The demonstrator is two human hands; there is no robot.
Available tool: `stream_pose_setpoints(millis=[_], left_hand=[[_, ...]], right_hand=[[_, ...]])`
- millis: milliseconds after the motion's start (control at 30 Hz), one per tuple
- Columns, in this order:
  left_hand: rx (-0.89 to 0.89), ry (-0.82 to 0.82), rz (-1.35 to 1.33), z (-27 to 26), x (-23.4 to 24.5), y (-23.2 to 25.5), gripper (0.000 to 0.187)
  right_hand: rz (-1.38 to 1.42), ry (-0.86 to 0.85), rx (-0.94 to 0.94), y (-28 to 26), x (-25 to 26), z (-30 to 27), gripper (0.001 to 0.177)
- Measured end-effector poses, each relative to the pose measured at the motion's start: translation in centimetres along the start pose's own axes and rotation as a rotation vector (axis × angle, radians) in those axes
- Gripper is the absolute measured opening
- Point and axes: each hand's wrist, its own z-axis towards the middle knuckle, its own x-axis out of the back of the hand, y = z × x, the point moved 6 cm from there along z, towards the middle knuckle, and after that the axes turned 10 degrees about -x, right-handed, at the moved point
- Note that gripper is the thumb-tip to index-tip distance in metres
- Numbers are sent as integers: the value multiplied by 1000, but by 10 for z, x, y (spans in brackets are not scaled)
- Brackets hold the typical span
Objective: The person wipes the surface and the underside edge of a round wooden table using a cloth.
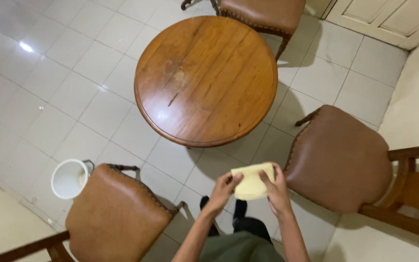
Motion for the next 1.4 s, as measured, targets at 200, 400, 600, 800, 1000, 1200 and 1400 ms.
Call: stream_pose_setpoints(millis=[200, 400, 600, 800, 1000, 1200, 1400], left_hand=[[-75, 138, -60, -1, 27, 9, 46], [-174, 239, -212, 13, 71, 51, 43], [-263, 168, -319, 36, 140, 83, 48], [-231, 19, -114, 48, 243, 151, 64], [-284, 148, 16, 72, 348, 216, 74], [-289, 150, 127, 101, 427, 240, 40], [-260, 337, -203, 143, 499, 239, 40]], right_hand=[[97, -201, -53, -18, -45, 6, 57], [108, -323, -173, -6, -94, 25, 62], [140, -319, -104, -11, -175, 67, 48], [-77, -204, 60, -28, -298, 102, 47], [-385, -190, 15, -6, -397, 146, 47], [-476, -407, 7, 1, -462, 178, 48], [-335, -398, -92, 4, -502, 233, 52]])
